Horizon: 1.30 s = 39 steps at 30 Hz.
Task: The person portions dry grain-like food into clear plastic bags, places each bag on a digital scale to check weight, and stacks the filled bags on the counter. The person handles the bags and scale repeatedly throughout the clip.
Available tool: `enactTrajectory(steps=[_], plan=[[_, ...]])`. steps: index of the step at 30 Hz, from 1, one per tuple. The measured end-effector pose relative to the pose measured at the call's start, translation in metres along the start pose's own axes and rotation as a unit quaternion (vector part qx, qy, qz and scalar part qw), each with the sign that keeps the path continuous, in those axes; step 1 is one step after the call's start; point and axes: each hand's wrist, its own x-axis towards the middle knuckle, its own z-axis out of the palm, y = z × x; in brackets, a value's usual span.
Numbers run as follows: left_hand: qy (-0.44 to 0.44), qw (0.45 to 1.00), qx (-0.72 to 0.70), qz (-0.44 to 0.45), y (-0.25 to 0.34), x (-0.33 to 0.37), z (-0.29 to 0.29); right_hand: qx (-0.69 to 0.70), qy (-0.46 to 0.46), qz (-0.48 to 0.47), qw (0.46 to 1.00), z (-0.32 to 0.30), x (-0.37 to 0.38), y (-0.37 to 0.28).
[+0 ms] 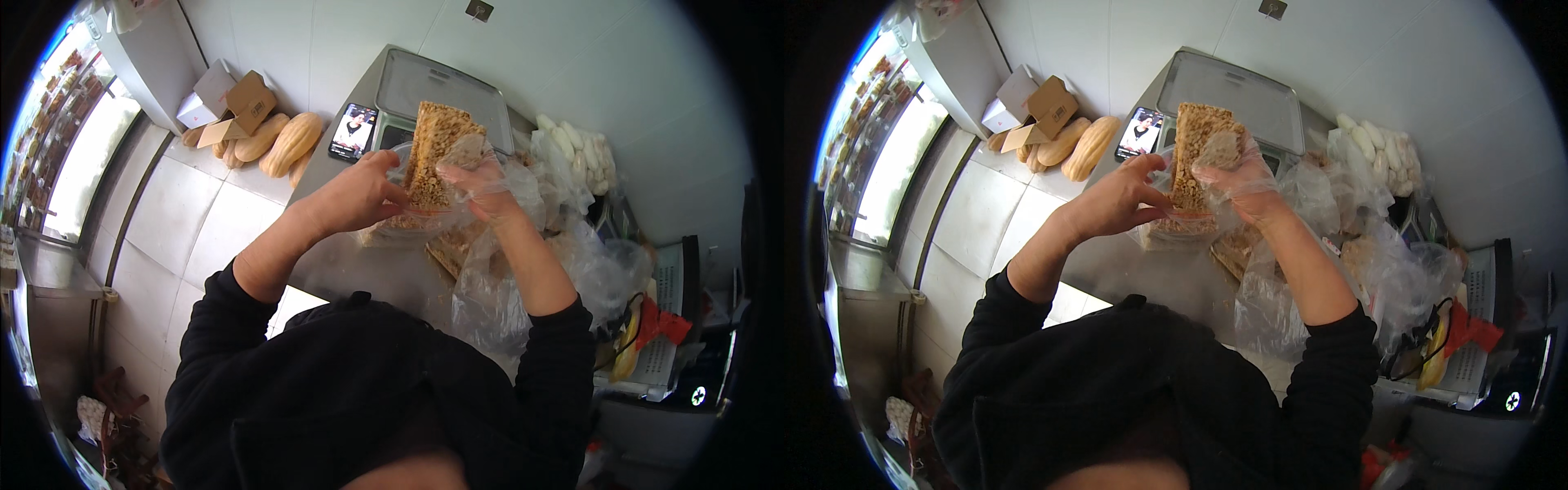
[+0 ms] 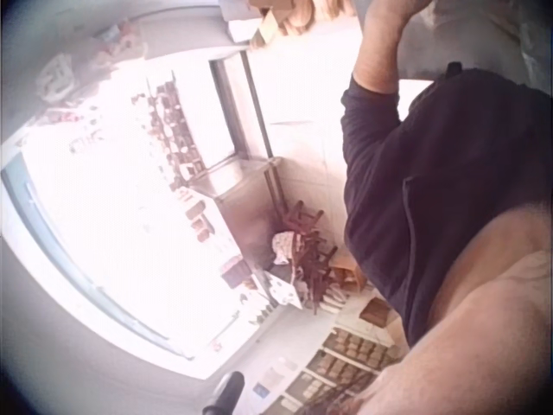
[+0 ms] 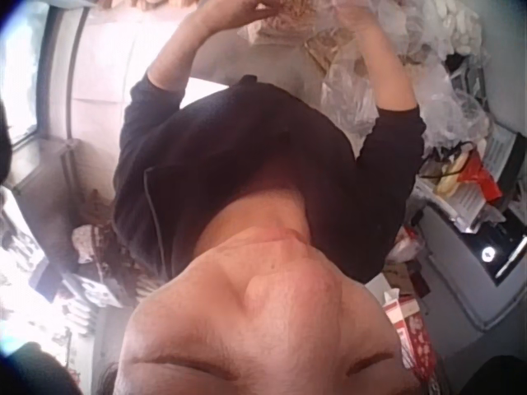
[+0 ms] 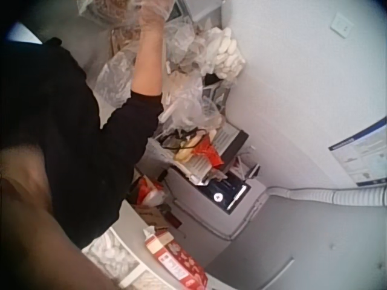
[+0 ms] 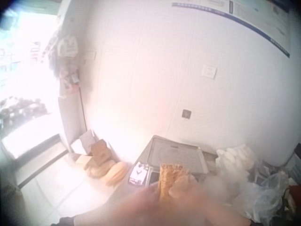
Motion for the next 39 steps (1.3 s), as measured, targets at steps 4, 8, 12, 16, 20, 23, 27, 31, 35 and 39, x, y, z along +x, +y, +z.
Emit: enactTrajectory(steps=[4,8,12,16,20,23,27,31,35,39], plan=[[0.006,1.0,0.001,0.001,-0.002,0.003,0.001,-0.19,-0.035,-0.091,0.977,-0.011,-0.001,0.009],[0.022,0.997,0.08,0.009,-0.005,0.006,0.004,-0.382,-0.089,-0.092,0.915,-0.014,-0.002,0.007],[-0.004,0.995,0.101,0.018,-0.01,0.006,0.005,-0.476,-0.063,-0.061,0.875,-0.01,-0.008,-0.002],[0.046,0.998,0.01,0.032,-0.008,0.0,0.005,-0.529,-0.039,-0.024,0.847,-0.008,-0.006,-0.001],[0.093,0.993,-0.041,0.056,-0.003,-0.001,0.005,-0.283,-0.039,0.013,0.958,-0.005,-0.003,0.014],[0.1,0.992,-0.055,0.05,-0.003,-0.003,0.002,-0.221,-0.06,0.034,0.973,-0.006,-0.003,0.016],[0.095,0.993,-0.044,0.058,-0.005,-0.005,-0.004,-0.479,-0.141,-0.007,0.866,-0.01,0.001,-0.004],[0.093,0.991,-0.019,0.099,-0.005,-0.005,-0.008,-0.654,-0.136,0.005,0.744,-0.002,-0.001,-0.024],[0.073,0.992,-0.013,0.1,-0.001,-0.002,-0.007,-0.734,-0.162,0.017,0.66,0.021,-0.01,-0.027],[0.019,0.996,0.036,0.077,-0.002,-0.005,-0.009,-0.737,-0.189,-0.015,0.648,0.034,-0.012,-0.027]])
